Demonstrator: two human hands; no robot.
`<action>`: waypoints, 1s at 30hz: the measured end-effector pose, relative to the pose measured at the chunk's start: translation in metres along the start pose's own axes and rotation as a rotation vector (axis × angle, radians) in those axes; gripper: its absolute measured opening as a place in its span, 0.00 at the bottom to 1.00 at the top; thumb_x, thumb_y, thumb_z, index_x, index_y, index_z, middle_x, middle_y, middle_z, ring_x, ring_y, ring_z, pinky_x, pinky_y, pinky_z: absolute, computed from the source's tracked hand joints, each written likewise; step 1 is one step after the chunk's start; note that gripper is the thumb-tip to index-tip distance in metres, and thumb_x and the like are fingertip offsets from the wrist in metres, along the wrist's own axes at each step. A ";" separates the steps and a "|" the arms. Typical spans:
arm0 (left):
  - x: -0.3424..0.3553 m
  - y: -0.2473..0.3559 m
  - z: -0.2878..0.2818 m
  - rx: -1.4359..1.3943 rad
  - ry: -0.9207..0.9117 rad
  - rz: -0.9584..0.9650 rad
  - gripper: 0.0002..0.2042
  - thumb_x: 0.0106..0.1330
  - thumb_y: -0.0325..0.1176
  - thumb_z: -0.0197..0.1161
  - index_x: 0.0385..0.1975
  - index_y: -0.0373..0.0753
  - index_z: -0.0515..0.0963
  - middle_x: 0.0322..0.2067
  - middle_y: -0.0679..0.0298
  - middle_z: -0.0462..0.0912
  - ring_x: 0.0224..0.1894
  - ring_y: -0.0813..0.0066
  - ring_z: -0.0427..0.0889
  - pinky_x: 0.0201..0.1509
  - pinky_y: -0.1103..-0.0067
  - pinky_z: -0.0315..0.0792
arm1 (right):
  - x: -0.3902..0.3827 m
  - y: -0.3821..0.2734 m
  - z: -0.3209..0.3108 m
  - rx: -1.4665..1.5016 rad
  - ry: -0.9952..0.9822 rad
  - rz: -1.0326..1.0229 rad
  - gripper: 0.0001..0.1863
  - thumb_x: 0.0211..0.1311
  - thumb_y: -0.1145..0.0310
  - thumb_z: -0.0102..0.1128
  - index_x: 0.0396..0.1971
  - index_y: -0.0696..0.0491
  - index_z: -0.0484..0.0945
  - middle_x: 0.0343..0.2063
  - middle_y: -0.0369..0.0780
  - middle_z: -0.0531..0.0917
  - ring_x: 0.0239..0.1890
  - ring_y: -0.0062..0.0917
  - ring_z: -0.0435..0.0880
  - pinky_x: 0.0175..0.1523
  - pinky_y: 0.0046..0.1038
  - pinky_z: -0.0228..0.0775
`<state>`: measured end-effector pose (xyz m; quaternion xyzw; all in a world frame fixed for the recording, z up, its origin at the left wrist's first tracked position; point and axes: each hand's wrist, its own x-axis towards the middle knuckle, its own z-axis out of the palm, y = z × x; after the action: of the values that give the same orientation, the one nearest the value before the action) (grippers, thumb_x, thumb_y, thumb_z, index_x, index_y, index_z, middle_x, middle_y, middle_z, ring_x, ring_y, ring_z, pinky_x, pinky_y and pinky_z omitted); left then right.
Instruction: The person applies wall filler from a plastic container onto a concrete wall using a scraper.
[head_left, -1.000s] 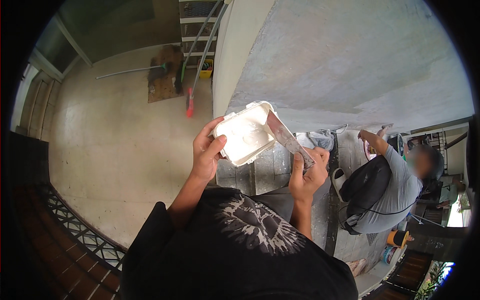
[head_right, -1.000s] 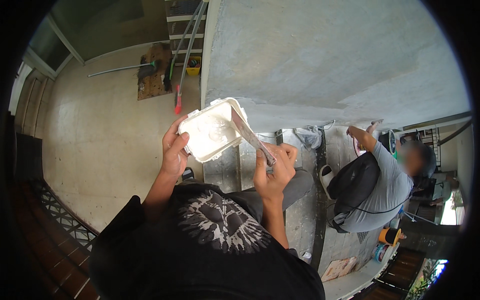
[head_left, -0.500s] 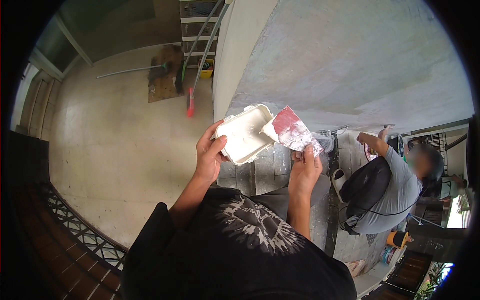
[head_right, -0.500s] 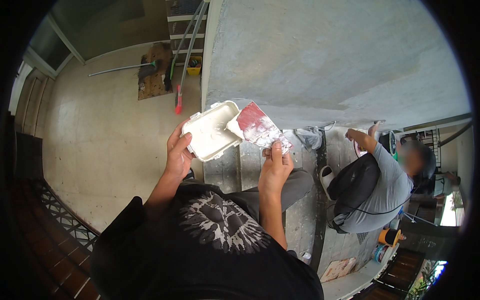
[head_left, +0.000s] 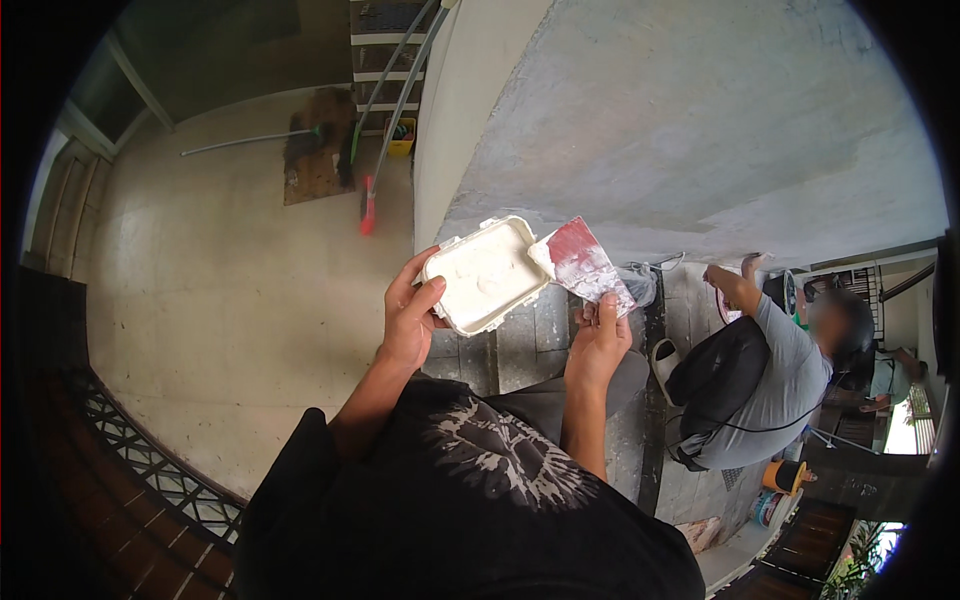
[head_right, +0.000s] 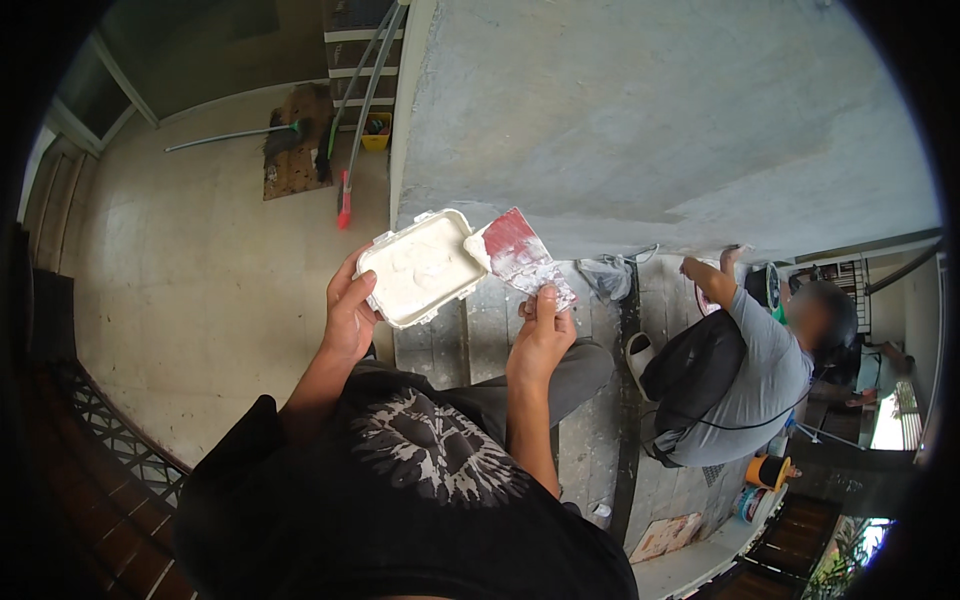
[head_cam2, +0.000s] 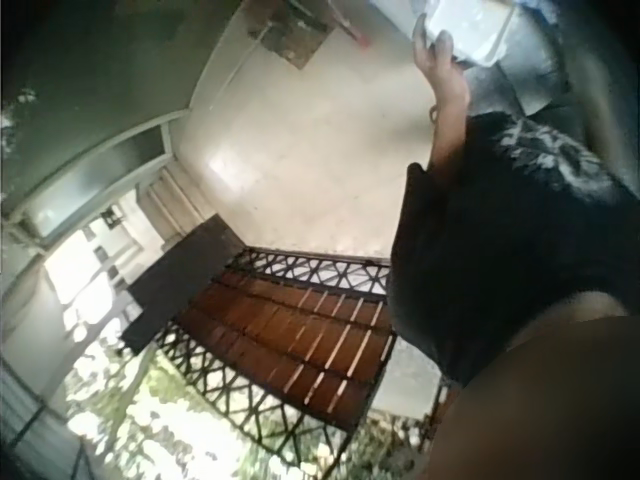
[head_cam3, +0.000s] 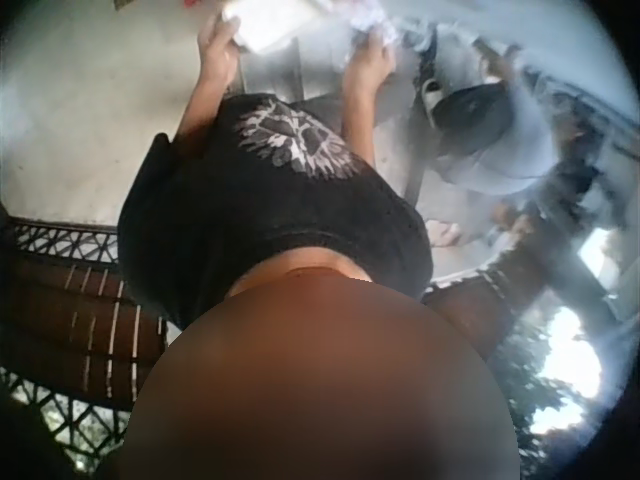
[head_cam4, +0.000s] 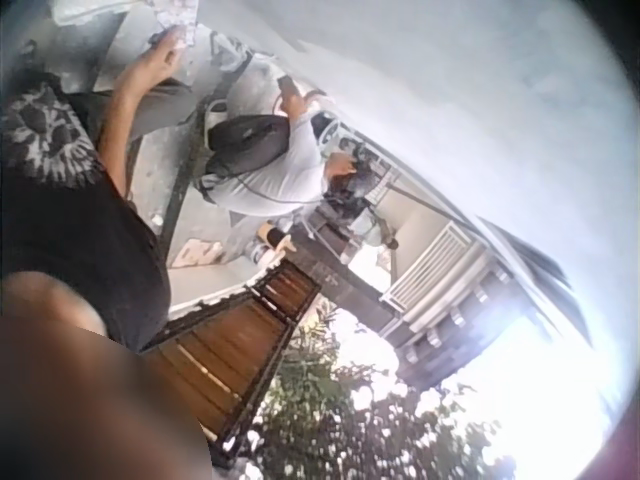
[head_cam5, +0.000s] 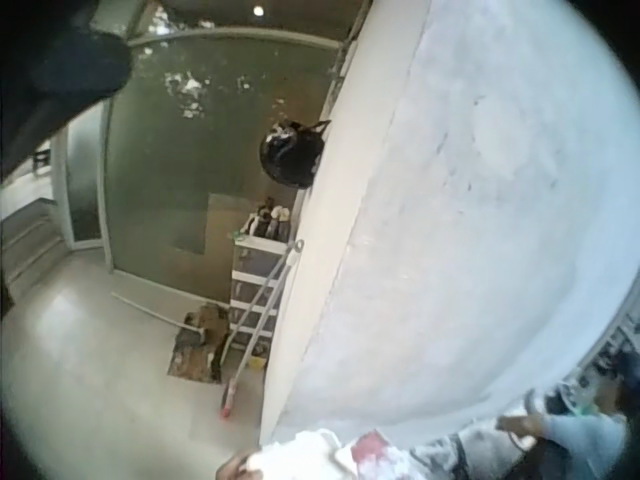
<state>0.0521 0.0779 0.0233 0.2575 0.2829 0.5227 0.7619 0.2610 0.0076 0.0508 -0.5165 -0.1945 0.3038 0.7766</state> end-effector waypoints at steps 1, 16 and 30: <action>-0.001 -0.001 0.000 0.003 0.019 -0.005 0.29 0.66 0.34 0.59 0.63 0.28 0.60 0.49 0.50 0.77 0.47 0.65 0.83 0.40 0.69 0.85 | 0.002 0.003 -0.001 -0.002 -0.006 -0.006 0.08 0.69 0.66 0.57 0.33 0.56 0.77 0.29 0.31 0.77 0.29 0.14 0.68 0.36 0.22 0.60; -0.007 -0.008 -0.003 0.057 -0.014 -0.053 0.27 0.65 0.33 0.60 0.62 0.30 0.63 0.48 0.52 0.79 0.45 0.66 0.84 0.36 0.70 0.85 | 0.002 0.016 -0.005 -0.027 0.038 -0.002 0.07 0.69 0.66 0.58 0.33 0.53 0.74 0.25 0.31 0.73 0.27 0.15 0.67 0.34 0.23 0.60; 0.010 -0.008 -0.001 0.064 0.026 -0.083 0.27 0.66 0.35 0.59 0.63 0.32 0.62 0.45 0.51 0.80 0.41 0.65 0.85 0.36 0.67 0.85 | 0.008 0.003 0.004 0.149 0.002 0.032 0.06 0.68 0.68 0.58 0.34 0.55 0.77 0.30 0.32 0.77 0.29 0.14 0.68 0.34 0.21 0.60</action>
<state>0.0597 0.0847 0.0159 0.2630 0.3196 0.4847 0.7706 0.2641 0.0164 0.0494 -0.4607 -0.1626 0.3292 0.8080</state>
